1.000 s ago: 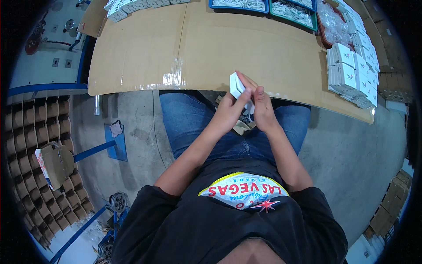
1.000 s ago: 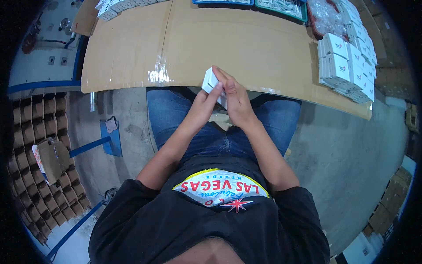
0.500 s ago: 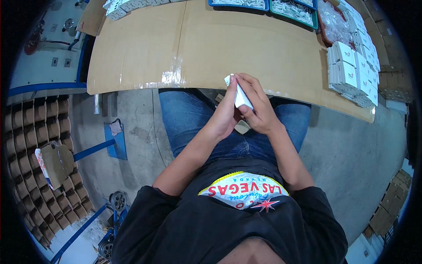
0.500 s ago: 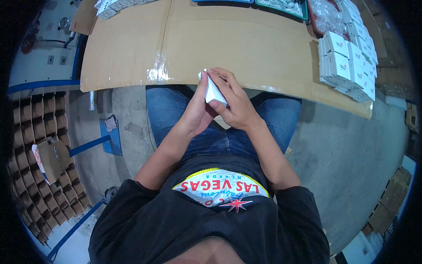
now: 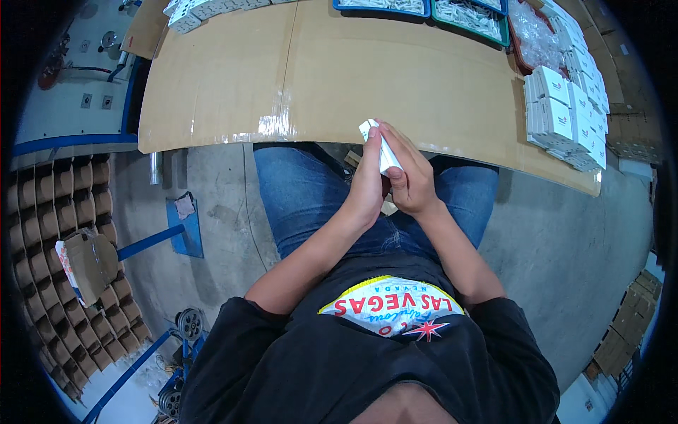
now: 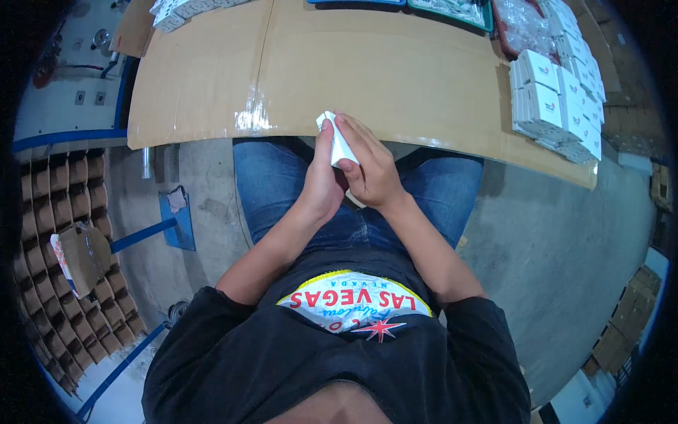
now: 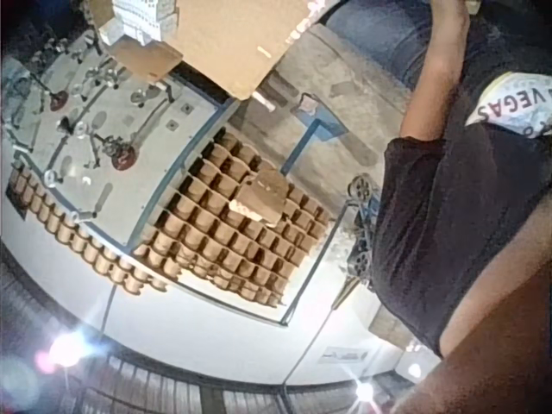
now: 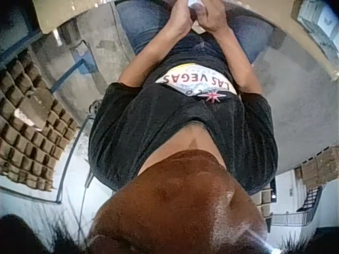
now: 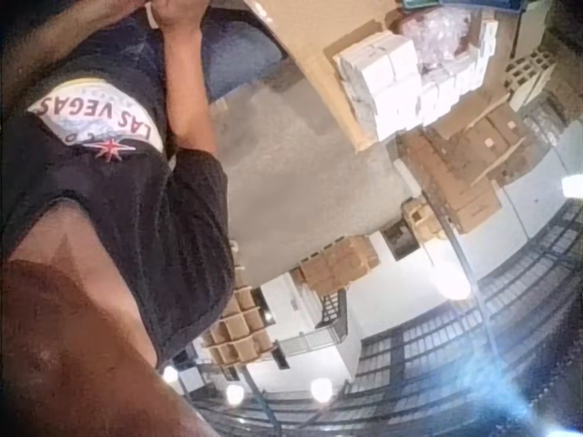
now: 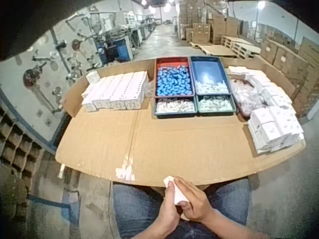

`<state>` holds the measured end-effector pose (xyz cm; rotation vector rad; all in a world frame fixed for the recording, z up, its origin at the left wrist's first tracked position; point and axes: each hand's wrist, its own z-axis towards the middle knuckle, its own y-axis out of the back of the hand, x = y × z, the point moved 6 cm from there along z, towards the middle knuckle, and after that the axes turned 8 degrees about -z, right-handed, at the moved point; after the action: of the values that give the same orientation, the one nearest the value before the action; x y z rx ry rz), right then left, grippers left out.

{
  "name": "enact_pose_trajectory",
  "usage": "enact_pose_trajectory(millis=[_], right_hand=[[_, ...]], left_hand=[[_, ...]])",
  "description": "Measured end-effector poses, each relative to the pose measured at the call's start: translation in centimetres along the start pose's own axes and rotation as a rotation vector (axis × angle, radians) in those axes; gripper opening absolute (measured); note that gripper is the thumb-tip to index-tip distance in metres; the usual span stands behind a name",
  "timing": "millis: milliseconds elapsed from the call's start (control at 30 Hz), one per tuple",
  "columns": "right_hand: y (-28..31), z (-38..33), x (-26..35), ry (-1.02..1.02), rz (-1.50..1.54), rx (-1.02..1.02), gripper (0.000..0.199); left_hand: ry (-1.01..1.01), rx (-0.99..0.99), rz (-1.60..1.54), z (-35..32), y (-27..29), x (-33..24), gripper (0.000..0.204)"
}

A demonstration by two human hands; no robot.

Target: The person assembles small electrical components by inserting white plastic pieces into a white rectangular housing. They then place a blue plastic cap into the assembly and close the housing. The person repeats this process for multiple units, stacking the finished products on the table.

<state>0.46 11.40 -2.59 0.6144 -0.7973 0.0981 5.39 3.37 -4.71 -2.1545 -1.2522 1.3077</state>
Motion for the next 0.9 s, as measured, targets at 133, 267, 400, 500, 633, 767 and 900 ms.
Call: enact_pose_trajectory(millis=[133, 267, 400, 500, 633, 767, 900], right_hand=[[-0.2, -0.1, 0.0, -0.018, 0.026, -0.024, 0.060], [-0.1, 0.0, 0.2, -0.016, 0.021, -0.025, 0.059], [-0.2, -0.1, 0.1, -0.017, 0.020, -0.040, 0.060], [-0.1, -0.2, 0.0, -0.018, 0.011, -0.061, 0.060], [0.0, -0.3, -0.1, -0.027, 0.010, -0.077, 0.060], [-0.1, -0.5, -0.3, -0.029, 0.021, -0.079, 0.059], [-0.4, -0.4, -0.5, -0.089, 0.087, -0.040, 0.058]], left_hand=[[-0.013, -0.011, -0.004, 0.1, 0.3, 0.2, 0.064], [-0.008, -0.045, 0.003, -0.1, 0.3, 0.1, 0.063], [-0.025, -0.023, -0.018, 0.1, 0.4, 0.2, 0.064], [-0.027, -0.008, -0.027, 0.2, 0.2, 0.4, 0.064], [-0.036, -0.021, -0.028, 0.4, 0.3, 0.6, 0.063], [-0.037, -0.003, -0.030, 0.7, 0.6, 0.9, 0.063], [-0.042, -0.017, -0.037, 1.0, 0.9, 1.0, 0.064]])
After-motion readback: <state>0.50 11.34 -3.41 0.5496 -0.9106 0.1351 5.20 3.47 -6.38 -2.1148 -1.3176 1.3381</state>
